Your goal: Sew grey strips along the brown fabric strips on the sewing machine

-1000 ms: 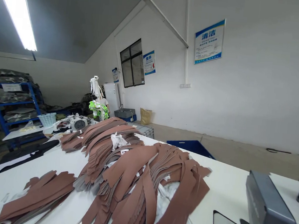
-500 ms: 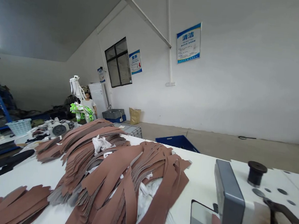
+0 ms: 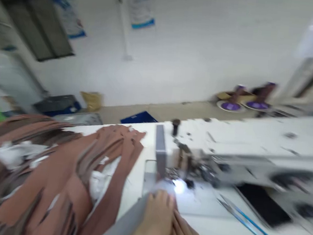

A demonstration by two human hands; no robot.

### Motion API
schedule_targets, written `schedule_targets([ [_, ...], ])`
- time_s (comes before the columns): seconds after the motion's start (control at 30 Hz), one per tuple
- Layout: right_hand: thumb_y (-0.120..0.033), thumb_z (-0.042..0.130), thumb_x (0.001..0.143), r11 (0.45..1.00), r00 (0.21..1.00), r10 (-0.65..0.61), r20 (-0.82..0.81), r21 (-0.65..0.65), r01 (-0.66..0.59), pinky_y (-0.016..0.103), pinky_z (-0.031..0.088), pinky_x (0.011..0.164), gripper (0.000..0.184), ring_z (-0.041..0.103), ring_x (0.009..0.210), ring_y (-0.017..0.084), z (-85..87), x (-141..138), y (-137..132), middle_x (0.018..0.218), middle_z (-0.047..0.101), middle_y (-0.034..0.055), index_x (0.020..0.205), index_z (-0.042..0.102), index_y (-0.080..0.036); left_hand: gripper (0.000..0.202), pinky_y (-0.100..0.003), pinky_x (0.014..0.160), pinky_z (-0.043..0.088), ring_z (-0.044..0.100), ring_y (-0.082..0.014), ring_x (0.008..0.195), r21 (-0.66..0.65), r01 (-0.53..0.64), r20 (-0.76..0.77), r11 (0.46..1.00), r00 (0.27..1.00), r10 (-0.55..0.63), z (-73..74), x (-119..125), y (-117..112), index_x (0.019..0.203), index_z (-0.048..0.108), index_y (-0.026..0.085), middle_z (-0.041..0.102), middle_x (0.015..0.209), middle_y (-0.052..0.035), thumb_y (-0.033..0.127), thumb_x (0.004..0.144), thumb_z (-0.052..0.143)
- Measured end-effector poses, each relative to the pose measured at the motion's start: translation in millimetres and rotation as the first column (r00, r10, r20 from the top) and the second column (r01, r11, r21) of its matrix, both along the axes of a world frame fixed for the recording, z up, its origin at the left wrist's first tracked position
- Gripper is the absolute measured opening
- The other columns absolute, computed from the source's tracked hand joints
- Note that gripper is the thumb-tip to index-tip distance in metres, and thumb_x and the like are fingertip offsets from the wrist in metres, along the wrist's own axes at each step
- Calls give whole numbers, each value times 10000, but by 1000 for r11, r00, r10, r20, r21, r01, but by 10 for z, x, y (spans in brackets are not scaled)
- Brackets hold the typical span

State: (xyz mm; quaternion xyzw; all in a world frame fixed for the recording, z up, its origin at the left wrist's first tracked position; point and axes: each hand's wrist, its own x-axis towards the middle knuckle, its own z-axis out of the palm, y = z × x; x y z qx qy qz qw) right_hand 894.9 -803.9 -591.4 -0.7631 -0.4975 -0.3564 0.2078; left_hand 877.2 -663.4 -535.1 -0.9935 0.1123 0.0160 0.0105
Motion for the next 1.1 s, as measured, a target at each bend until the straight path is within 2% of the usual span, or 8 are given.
schedule_targets([
  [0.03,-73,482,792,994,999,-32,-11,-105,31,363,554,930,384,592,1160,286,6,-91,-58,1148,677,201,1126,670,-53,388,-455,790,509,584,-283,973,20,-65,-26,998,998,66,18,5,-6,1293,566,151,626,1042,-137,129,918,468],
  [0.07,-81,489,792,982,1000,-26,4,-186,26,420,539,948,344,608,1123,322,25,-146,-89,1128,670,246,1075,669,-5,428,-454,801,504,584,-280,986,53,-81,-43,995,996,83,41,18,-7,1325,550,181,624,1064,-130,102,919,441],
  [0.17,-113,493,822,950,1000,-26,12,-310,29,469,531,929,286,644,1041,347,97,-135,-104,1074,666,295,1001,661,34,477,-445,794,503,594,-278,983,165,-38,-66,986,997,49,113,60,1,1347,540,188,627,1057,-125,46,918,388],
  [0.3,-116,487,833,952,998,-24,63,-304,42,466,548,857,262,669,976,360,136,-74,-102,1017,680,296,954,663,35,447,-421,772,515,606,-277,969,245,15,-63,970,998,0,135,46,-12,1344,547,172,635,1026,-124,69,926,427],
  [0.47,-109,484,820,956,998,-5,69,-294,25,473,537,854,257,670,962,366,107,-84,-99,1002,688,279,946,666,21,433,-413,740,527,615,-272,932,281,9,-41,960,999,3,88,43,-50,1327,566,169,640,992,-117,74,919,460],
  [0.6,-98,473,822,951,998,3,58,-309,15,485,521,879,254,672,944,346,97,-79,-96,985,685,293,936,665,22,435,-412,718,526,613,-269,905,293,11,-9,956,1000,-9,80,55,-63,1328,567,160,636,966,-118,76,910,481],
  [0.83,-109,481,810,951,998,-2,61,-308,21,504,505,885,278,660,958,370,78,-56,-83,997,679,298,971,658,32,440,-398,677,529,617,-272,878,311,8,-22,950,1000,-1,83,103,-78,1320,577,175,629,916,-106,73,901,491],
  [1.1,-99,483,815,950,998,-4,68,-312,25,516,493,909,256,660,946,357,53,-10,-61,991,675,307,961,652,28,430,-369,663,514,603,-255,842,296,5,-12,955,1000,-2,68,148,-82,1302,585,135,619,913,-121,60,896,466],
])
